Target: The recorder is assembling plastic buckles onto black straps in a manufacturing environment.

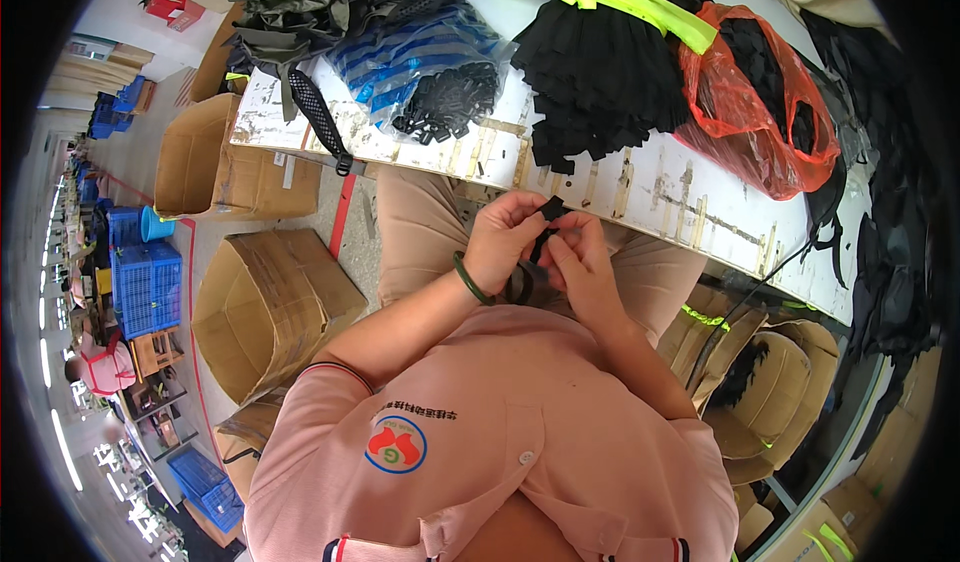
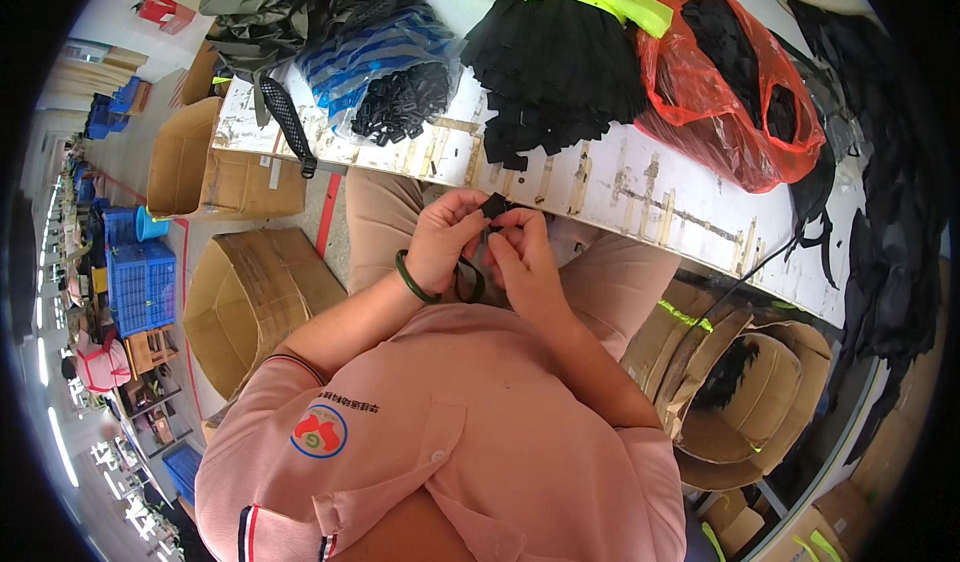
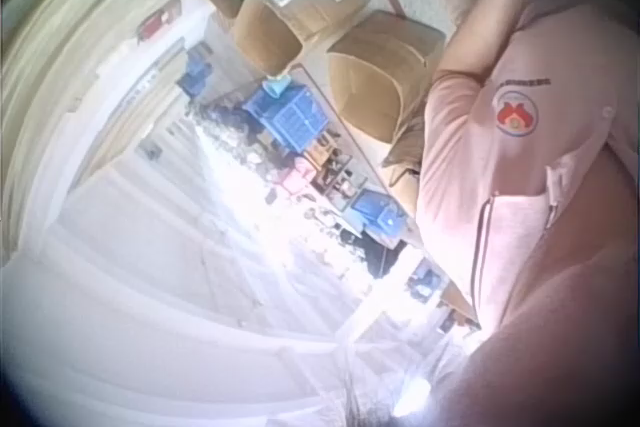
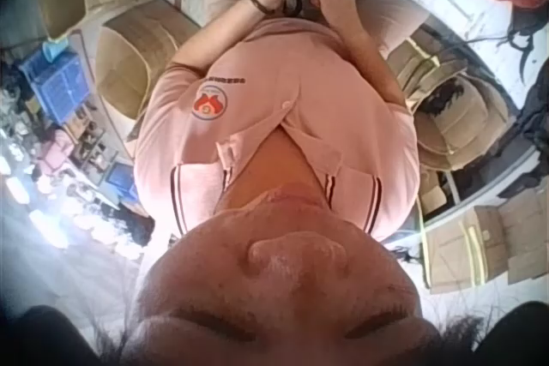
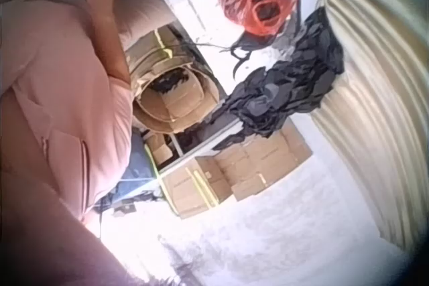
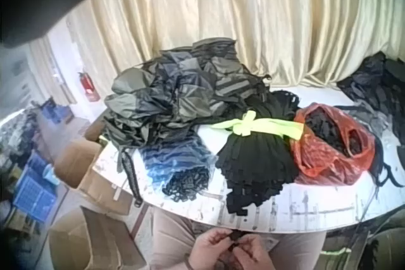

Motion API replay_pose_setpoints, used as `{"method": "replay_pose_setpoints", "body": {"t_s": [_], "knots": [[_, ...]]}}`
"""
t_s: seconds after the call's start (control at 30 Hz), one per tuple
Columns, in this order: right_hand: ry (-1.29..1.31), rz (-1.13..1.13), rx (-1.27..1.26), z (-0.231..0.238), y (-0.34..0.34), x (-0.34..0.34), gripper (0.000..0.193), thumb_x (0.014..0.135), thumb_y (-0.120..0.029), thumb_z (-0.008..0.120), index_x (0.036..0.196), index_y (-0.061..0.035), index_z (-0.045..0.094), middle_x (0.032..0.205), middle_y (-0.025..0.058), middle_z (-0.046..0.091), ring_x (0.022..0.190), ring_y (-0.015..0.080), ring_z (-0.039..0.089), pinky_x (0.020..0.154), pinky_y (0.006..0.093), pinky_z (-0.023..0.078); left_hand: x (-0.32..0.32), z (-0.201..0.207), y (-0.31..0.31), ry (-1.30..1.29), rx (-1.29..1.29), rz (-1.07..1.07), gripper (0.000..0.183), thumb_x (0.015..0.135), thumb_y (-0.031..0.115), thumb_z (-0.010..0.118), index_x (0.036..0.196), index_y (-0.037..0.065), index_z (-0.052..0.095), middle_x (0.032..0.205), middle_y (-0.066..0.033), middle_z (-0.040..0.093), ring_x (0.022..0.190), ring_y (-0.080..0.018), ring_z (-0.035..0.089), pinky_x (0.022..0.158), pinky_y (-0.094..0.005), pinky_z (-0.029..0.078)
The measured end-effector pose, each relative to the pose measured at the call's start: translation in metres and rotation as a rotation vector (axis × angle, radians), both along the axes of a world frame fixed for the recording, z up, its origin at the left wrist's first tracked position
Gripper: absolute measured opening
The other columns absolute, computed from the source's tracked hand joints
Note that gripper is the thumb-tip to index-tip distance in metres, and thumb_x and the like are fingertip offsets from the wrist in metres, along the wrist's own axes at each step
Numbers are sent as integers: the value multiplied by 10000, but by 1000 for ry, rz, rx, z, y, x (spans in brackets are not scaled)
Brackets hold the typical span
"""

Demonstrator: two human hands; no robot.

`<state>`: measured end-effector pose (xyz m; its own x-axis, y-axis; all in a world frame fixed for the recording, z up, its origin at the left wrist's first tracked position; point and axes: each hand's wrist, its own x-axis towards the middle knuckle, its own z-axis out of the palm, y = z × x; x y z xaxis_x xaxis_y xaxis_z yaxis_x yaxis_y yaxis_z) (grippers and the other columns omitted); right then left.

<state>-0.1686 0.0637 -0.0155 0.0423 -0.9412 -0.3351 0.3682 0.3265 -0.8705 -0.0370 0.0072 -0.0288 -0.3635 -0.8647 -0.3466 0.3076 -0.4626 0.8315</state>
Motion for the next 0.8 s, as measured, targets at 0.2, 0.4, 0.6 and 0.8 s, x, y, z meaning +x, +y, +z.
{"method": "replay_pose_setpoints", "body": {"t_s": [0.2, 0.4, 0.6, 0.8], "knots": [[-19, -57, -65, 3, -5, 1, 113, 926, -120, 485, 1011, -95, 416, 741, 37, 546, 490, 57, 411, 402, 178, 287, -6, 12, 2, -10, -58, -16, 157, 878, -8, 499, 1012, 10, 579, 806, -17, 632, 563, -37, 488, 481, -164, 370], [-213, -68, 105, 11, -7, -2, 105, 920, -105, 491, 995, -95, 419, 734, 43, 521, 481, 55, 356, 402, 189, 263, -5, 4, 2, -25, -187, 13, 159, 869, -48, 506, 1006, -7, 573, 787, -31, 624, 580, -55, 528, 506, -172, 419], [-415, -151, 148, 9, -6, 5, 103, 924, -110, 492, 999, -101, 422, 726, 36, 496, 480, 60, 338, 403, 197, 252, -6, -4, 2, -191, -371, 65, 116, 845, -45, 554, 953, -15, 581, 710, -17, 609, 591, -46, 553, 530, -193, 455], [-232, -171, 68, 8, -10, 8, 112, 927, -109, 488, 1019, -97, 426, 741, 27, 488, 478, 64, 339, 404, 199, 256, -9, -2, 1, -192, -431, 104, 123, 834, -44, 568, 949, -5, 583, 700, -21, 612, 594, -42, 557, 532, -191, 457]]}}
